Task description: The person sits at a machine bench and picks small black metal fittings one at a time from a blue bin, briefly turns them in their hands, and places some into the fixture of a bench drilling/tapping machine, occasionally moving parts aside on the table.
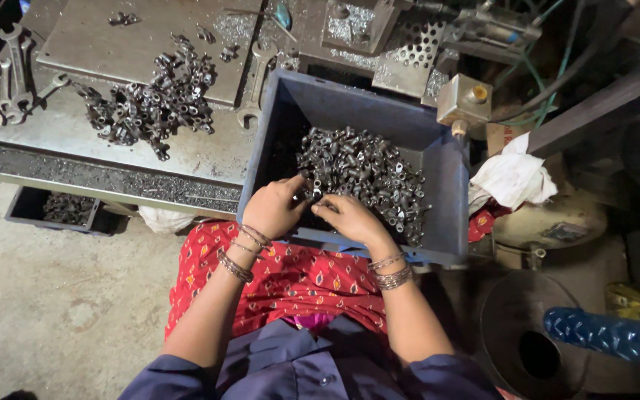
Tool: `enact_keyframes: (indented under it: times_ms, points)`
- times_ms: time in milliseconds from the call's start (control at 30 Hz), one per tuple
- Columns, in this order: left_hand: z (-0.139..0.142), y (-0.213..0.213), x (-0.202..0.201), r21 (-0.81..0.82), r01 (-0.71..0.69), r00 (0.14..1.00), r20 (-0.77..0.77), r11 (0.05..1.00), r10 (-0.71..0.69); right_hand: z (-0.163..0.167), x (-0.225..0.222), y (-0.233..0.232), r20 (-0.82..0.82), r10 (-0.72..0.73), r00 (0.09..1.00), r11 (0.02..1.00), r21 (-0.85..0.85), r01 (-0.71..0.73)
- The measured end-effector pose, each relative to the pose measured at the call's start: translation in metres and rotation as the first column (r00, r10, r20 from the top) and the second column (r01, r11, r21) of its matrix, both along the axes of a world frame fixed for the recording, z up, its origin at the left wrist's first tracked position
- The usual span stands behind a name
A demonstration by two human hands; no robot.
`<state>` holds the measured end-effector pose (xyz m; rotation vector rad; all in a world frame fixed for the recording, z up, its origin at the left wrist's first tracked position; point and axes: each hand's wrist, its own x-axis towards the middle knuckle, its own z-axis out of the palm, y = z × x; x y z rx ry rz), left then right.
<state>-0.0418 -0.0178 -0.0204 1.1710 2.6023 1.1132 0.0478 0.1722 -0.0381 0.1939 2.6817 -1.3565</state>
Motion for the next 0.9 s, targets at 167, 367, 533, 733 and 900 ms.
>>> enact_keyframes:
  times_ms: [167,367,533,733,900]
  points:
    - [0.0,0.001,-0.001,-0.005,-0.002,1.0,0.017,1.0,0.002,0.004,0.0,0.0,0.019,-0.005,1.0,1.0,0.015,0.004]
    - [0.007,0.001,0.0,0.018,0.001,1.0,-0.003,1.0,0.0,0.01,0.001,-0.002,0.002,-0.009,1.0,0.997,0.076,0.008]
    - [0.022,-0.003,0.007,0.172,-0.049,0.998,0.046,0.984,0.042,0.018,0.001,-0.003,0.072,0.003,0.997,0.996,0.087,-0.009]
    - [0.03,-0.002,0.01,0.249,-0.095,0.995,0.043,0.964,0.087,0.015,0.001,-0.003,0.063,-0.001,0.998,0.997,0.073,-0.003]
    - [0.032,-0.006,0.017,0.328,-0.053,0.994,-0.075,0.943,0.082,0.001,-0.002,0.002,0.059,0.001,0.998,0.992,0.124,-0.009]
